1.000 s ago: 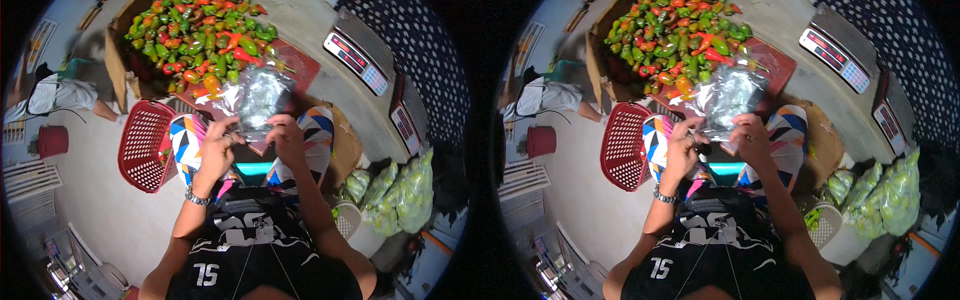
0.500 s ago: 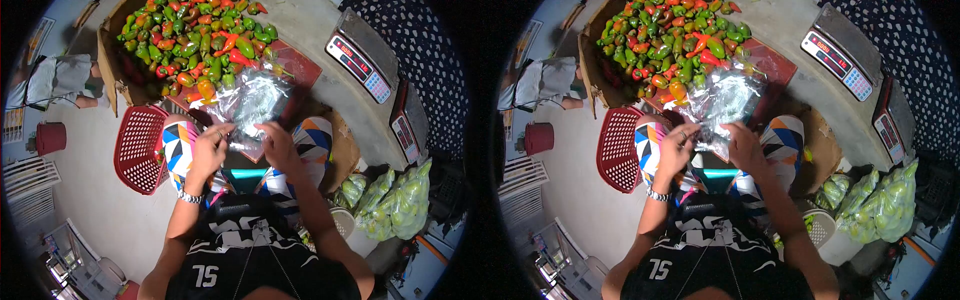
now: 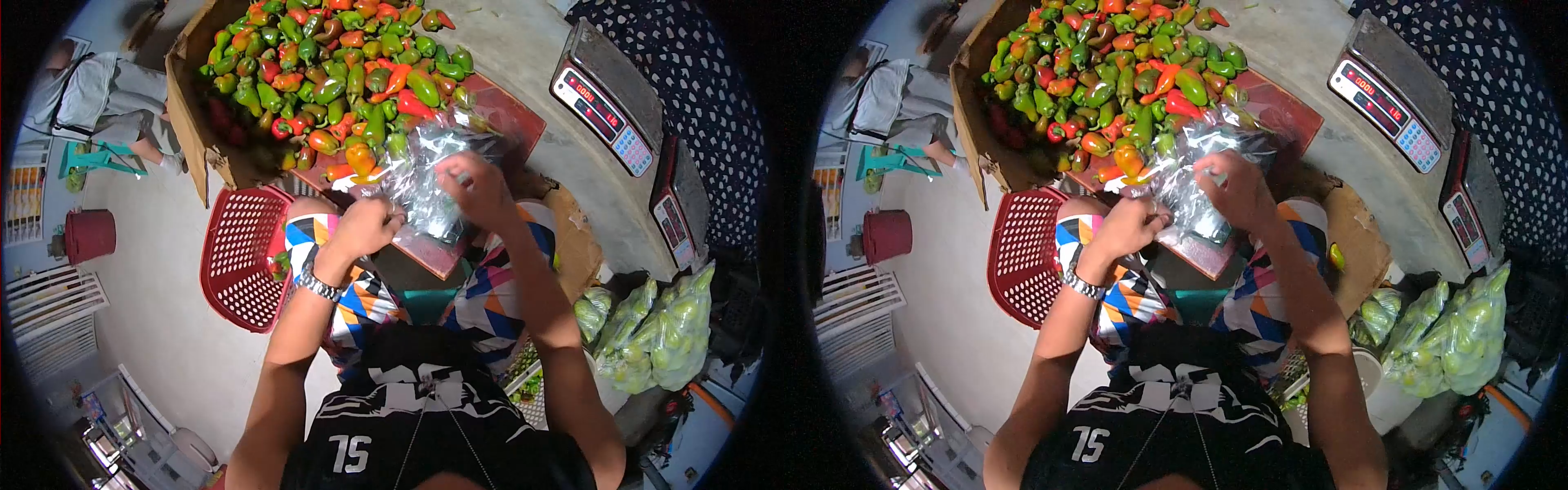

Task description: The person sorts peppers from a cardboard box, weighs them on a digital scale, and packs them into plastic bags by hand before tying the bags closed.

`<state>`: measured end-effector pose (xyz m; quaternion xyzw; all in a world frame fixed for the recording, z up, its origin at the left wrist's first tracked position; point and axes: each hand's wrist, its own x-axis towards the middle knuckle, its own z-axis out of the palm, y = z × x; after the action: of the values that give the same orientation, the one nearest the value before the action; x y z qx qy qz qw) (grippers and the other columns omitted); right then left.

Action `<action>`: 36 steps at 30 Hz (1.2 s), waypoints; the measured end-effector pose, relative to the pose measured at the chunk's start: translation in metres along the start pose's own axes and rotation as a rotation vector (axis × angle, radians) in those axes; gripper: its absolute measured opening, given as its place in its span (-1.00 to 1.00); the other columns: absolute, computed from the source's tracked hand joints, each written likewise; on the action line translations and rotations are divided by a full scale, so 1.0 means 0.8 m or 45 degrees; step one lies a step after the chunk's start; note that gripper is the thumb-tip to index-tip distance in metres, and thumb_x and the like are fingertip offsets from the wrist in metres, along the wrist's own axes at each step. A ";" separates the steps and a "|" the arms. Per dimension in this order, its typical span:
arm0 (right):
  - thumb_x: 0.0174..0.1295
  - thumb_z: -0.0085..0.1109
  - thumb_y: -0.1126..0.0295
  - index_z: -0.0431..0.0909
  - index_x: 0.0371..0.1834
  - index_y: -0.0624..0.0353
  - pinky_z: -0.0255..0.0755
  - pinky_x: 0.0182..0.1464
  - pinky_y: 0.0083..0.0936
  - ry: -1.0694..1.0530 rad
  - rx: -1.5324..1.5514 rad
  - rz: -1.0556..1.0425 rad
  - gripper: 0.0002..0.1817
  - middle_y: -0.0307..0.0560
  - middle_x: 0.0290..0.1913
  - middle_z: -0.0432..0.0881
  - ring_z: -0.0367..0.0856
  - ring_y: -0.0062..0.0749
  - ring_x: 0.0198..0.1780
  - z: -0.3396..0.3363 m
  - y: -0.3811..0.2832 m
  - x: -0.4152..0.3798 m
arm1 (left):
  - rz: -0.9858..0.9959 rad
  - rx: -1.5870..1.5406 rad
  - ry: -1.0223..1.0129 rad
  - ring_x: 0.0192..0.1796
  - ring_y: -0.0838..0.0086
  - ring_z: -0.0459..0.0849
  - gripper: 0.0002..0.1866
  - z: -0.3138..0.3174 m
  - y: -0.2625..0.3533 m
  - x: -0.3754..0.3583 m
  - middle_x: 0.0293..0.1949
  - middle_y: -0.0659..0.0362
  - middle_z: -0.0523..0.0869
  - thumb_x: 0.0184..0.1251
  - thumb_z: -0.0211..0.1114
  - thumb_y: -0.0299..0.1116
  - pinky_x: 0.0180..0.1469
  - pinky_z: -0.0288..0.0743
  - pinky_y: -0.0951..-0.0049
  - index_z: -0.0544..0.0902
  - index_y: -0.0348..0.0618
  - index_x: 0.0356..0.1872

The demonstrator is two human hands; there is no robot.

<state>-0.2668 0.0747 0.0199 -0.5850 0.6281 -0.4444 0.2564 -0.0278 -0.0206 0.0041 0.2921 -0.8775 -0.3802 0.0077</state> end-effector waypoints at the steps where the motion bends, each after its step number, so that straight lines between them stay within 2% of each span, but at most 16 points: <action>1: 0.33 0.35 0.43 0.66 -0.03 0.13 0.63 -0.10 -0.28 0.062 -0.040 -0.020 -0.81 0.03 -0.13 0.72 0.76 -0.12 -0.13 0.000 0.009 0.021 | -0.050 0.059 0.005 -0.11 -0.14 0.78 -0.79 0.005 -0.004 -0.001 -0.22 -0.22 0.79 0.34 0.34 -0.31 0.01 0.65 -0.05 0.81 -0.27 -0.26; 3: 0.30 0.38 0.43 0.67 -0.05 0.13 0.63 -0.09 -0.26 0.117 -0.087 -0.060 -0.81 0.03 -0.16 0.73 0.76 -0.11 -0.17 0.001 0.036 0.063 | -0.049 0.111 0.064 -0.22 -0.19 0.78 -0.72 0.015 -0.015 -0.006 -0.35 -0.26 0.76 0.40 0.35 -0.24 -0.06 0.65 -0.10 0.79 -0.30 -0.34; 5: 0.26 0.41 0.42 0.68 -0.03 0.13 0.64 -0.07 -0.24 0.119 -0.101 -0.117 -0.76 0.04 -0.17 0.74 0.76 -0.09 -0.20 0.007 0.075 0.113 | -0.091 0.089 0.027 -0.16 -0.12 0.80 -0.79 0.003 -0.005 -0.011 -0.27 -0.19 0.79 0.41 0.34 -0.26 -0.03 0.66 -0.02 0.83 -0.17 -0.20; 6: 0.26 0.42 0.43 0.68 0.01 0.16 0.65 -0.06 -0.28 0.198 -0.187 -0.115 -0.74 0.05 -0.10 0.74 0.77 -0.12 -0.16 0.011 0.087 0.135 | -0.112 0.079 0.007 -0.14 -0.09 0.80 -0.79 -0.001 -0.003 -0.012 -0.24 -0.15 0.81 0.42 0.34 -0.27 -0.01 0.67 0.02 0.85 -0.10 -0.13; 8: 0.27 0.43 0.45 0.68 0.09 0.20 0.66 -0.03 -0.34 0.350 -0.351 -0.089 -0.68 0.07 0.04 0.75 0.79 -0.16 -0.09 0.026 0.104 0.165 | -0.090 0.047 0.041 -0.13 -0.09 0.80 -0.80 0.013 -0.015 -0.010 -0.24 -0.15 0.81 0.42 0.35 -0.26 -0.02 0.67 0.00 0.84 -0.13 -0.16; 9: 0.25 0.50 0.31 0.66 0.17 0.15 0.66 0.06 -0.25 0.377 -0.368 -0.003 -0.56 0.09 0.08 0.75 0.78 -0.07 0.00 0.033 0.113 0.176 | -0.066 0.021 0.053 -0.13 -0.09 0.80 -0.80 0.014 -0.014 -0.006 -0.23 -0.15 0.81 0.43 0.35 -0.27 -0.02 0.67 0.00 0.84 -0.13 -0.17; 10: 0.21 0.52 0.28 0.66 0.15 0.15 0.64 0.08 -0.19 0.417 -0.436 -0.037 -0.54 0.10 0.04 0.75 0.76 -0.02 0.00 0.041 0.120 0.180 | -0.041 -0.005 0.066 -0.13 -0.09 0.80 -0.80 0.015 -0.010 -0.003 -0.23 -0.15 0.81 0.43 0.35 -0.27 -0.02 0.67 0.00 0.84 -0.14 -0.17; 11: 0.16 0.55 0.25 0.66 0.12 0.15 0.62 0.10 -0.13 0.459 -0.507 -0.073 -0.52 0.11 -0.01 0.74 0.74 0.04 0.00 0.048 0.128 0.186 | -0.059 -0.096 0.074 -0.14 -0.18 0.78 -0.73 0.016 -0.004 -0.006 -0.24 -0.24 0.78 0.39 0.37 -0.25 -0.04 0.65 -0.08 0.78 -0.30 -0.30; 13: 0.06 0.62 0.16 0.64 0.14 0.16 0.56 0.19 -0.06 0.464 -0.599 -0.079 -0.40 0.12 -0.04 0.74 0.69 0.13 0.07 0.053 0.139 0.197 | -0.031 0.003 0.054 -0.13 -0.19 0.77 -0.71 0.023 -0.003 -0.006 -0.25 -0.26 0.77 0.40 0.37 -0.23 -0.03 0.65 -0.09 0.78 -0.32 -0.31; 16: 0.03 0.62 0.22 0.58 0.20 0.16 0.56 0.18 -0.05 0.401 -0.518 -0.012 -0.35 0.11 -0.04 0.73 0.69 0.13 0.08 0.049 0.145 0.205 | -0.088 0.036 -0.027 -0.13 -0.19 0.77 -0.69 0.014 -0.002 -0.004 -0.26 -0.26 0.77 0.41 0.37 -0.21 -0.02 0.64 -0.10 0.77 -0.32 -0.30; 22: 0.02 0.52 0.44 0.51 0.19 0.16 0.58 0.16 -0.07 0.534 -0.255 -0.071 -0.39 0.10 0.02 0.68 0.69 0.13 0.08 0.038 0.108 0.202 | -0.141 -0.008 0.032 -0.14 -0.21 0.76 -0.65 0.012 -0.014 0.000 -0.31 -0.28 0.75 0.41 0.39 -0.17 -0.03 0.61 -0.12 0.77 -0.34 -0.31; 28: 0.08 0.47 0.50 0.51 0.22 0.18 0.60 0.11 -0.09 0.494 -0.167 -0.285 -0.42 0.15 0.02 0.64 0.68 0.16 0.09 0.008 0.054 0.177 | -0.179 0.076 0.019 -0.21 -0.22 0.75 -0.61 0.019 -0.021 0.009 -0.37 -0.28 0.72 0.44 0.38 -0.11 -0.10 0.60 -0.12 0.75 -0.34 -0.33; 31: 0.14 0.48 0.48 0.54 0.19 0.18 0.60 0.04 -0.18 0.503 -0.205 -0.399 -0.48 0.09 0.02 0.68 0.74 -0.02 0.00 0.000 0.056 0.163 | -0.211 0.039 -0.025 -0.22 -0.22 0.75 -0.59 0.018 -0.015 0.017 -0.39 -0.28 0.72 0.43 0.38 -0.09 -0.11 0.60 -0.12 0.75 -0.33 -0.35; 34: 0.22 0.49 0.40 0.54 0.21 0.16 0.58 -0.03 -0.32 -0.032 0.745 0.448 -0.50 -0.01 0.04 0.72 0.76 -0.25 -0.11 -0.023 0.052 0.154 | -0.187 0.060 -0.053 -0.23 -0.22 0.75 -0.59 0.023 -0.020 0.022 -0.39 -0.28 0.72 0.43 0.38 -0.09 -0.11 0.61 -0.11 0.76 -0.33 -0.34; 35: 0.36 0.41 0.30 0.55 0.28 0.12 0.55 -0.03 -0.41 -0.083 0.884 0.458 -0.54 -0.03 0.15 0.69 0.74 -0.39 -0.07 -0.023 0.065 0.150 | -0.188 0.076 -0.060 -0.23 -0.22 0.75 -0.59 0.023 -0.021 0.023 -0.40 -0.28 0.72 0.44 0.38 -0.09 -0.11 0.61 -0.10 0.76 -0.33 -0.33; 36: 0.39 0.37 0.24 0.53 0.31 0.12 0.55 -0.04 -0.41 -0.074 1.017 0.471 -0.52 0.01 0.18 0.68 0.74 -0.37 -0.06 -0.027 0.061 0.148 | -0.190 0.092 -0.066 -0.23 -0.21 0.75 -0.60 0.022 -0.020 0.024 -0.40 -0.27 0.72 0.44 0.38 -0.09 -0.11 0.61 -0.10 0.76 -0.32 -0.32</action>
<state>-0.3318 -0.0375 0.0114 -0.3298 0.4938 -0.5824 0.5553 -0.0396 -0.0276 -0.0235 0.3469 -0.8664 -0.3551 -0.0539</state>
